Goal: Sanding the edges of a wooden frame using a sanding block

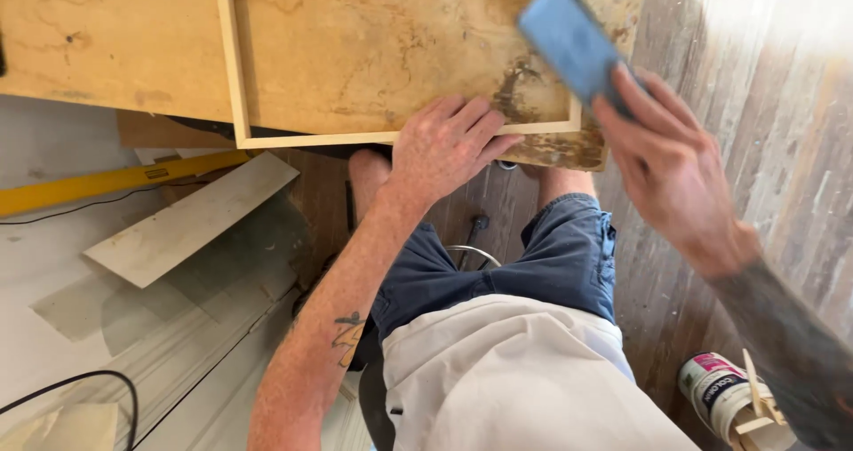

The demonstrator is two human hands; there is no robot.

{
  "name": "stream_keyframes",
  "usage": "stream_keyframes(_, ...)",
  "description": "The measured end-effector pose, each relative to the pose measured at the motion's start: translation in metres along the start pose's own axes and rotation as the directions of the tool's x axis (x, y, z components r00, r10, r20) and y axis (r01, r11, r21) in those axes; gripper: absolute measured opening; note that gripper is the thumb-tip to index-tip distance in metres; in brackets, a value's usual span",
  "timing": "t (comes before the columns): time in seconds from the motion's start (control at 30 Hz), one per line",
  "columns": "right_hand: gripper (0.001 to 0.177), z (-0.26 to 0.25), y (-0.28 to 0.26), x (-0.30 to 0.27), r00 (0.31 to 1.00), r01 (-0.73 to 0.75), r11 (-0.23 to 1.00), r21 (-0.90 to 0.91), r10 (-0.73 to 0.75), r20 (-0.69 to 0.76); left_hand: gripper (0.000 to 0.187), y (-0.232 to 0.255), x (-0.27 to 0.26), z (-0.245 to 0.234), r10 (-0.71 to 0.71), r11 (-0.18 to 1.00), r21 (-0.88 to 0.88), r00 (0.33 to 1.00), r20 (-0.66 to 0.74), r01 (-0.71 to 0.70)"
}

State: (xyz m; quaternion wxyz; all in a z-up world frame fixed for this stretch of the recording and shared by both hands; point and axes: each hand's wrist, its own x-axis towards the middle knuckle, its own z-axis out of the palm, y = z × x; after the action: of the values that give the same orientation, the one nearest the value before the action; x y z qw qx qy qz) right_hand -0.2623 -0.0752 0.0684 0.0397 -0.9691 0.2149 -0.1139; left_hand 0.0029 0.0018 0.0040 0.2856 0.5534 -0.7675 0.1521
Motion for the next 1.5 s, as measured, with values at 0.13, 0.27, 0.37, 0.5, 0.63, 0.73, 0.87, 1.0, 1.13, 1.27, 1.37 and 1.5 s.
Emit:
stream_keyframes(0.13,0.039,-0.003,-0.023,-0.006,0.993,-0.116,0.968,0.22,0.12,0.0,0.034,0.008,0.001,-0.005,0.012,1.0,-0.018,1.0,0.015,-0.012)
stream_keyframes(0.27,0.029,-0.013,-0.003,-0.002,0.998,-0.063,0.997,0.05,0.064,-0.013,0.032,0.005,-0.002,0.0,0.004,1.0,-0.008,1.0,0.009,-0.004)
stream_keyframes(0.37,0.058,-0.008,-0.031,0.031,0.998,-0.067,0.997,0.03,0.067,0.004,0.034,0.001,-0.003,0.005,0.002,1.0,-0.021,1.0,0.03,-0.001)
stream_keyframes(0.5,0.065,-0.005,-0.01,-0.019,0.995,-0.05,0.989,0.137,0.038,0.092,0.032,0.004,-0.001,-0.002,0.004,1.0,-0.025,0.999,0.043,-0.003)
stream_keyframes(0.63,0.046,-0.012,-0.022,0.015,0.999,-0.041,0.994,0.097,0.041,0.001,0.032,0.006,-0.003,-0.005,-0.006,0.999,-0.037,0.999,0.05,0.008)
stream_keyframes(0.73,0.066,-0.012,-0.017,-0.005,0.996,-0.02,0.998,0.062,0.015,0.084,0.032,0.002,0.0,0.001,-0.004,1.0,-0.023,0.999,0.041,0.005)
stream_keyframes(0.87,0.027,-0.028,-0.013,0.012,0.996,-0.043,0.983,0.18,0.057,-0.073,0.032,0.005,0.003,-0.005,0.012,0.999,-0.043,0.999,0.034,-0.011)
stream_keyframes(1.0,0.051,-0.016,-0.026,0.008,0.999,-0.039,0.998,0.044,0.039,0.001,0.033,-0.001,0.008,-0.007,0.016,0.999,-0.044,0.999,0.045,-0.014)
stream_keyframes(1.13,0.045,-0.005,-0.008,-0.007,0.997,-0.068,0.998,-0.001,0.068,0.047,0.032,0.003,-0.002,-0.005,-0.003,0.999,-0.033,0.999,0.046,0.004)
stream_keyframes(1.27,0.039,-0.002,-0.035,-0.015,0.999,-0.053,0.978,0.201,0.052,0.013,0.033,0.004,-0.001,-0.003,0.006,0.998,-0.055,1.0,0.025,-0.005)
stream_keyframes(1.37,0.05,-0.013,-0.005,-0.031,1.0,-0.027,1.0,-0.001,0.027,0.006,0.034,0.003,0.004,-0.006,0.001,0.998,-0.055,1.0,0.02,0.0)
stream_keyframes(1.5,0.058,-0.006,-0.031,-0.003,0.96,-0.186,0.98,-0.066,0.196,0.201,0.035,0.004,-0.003,0.001,0.023,0.999,-0.031,0.999,0.039,-0.022)
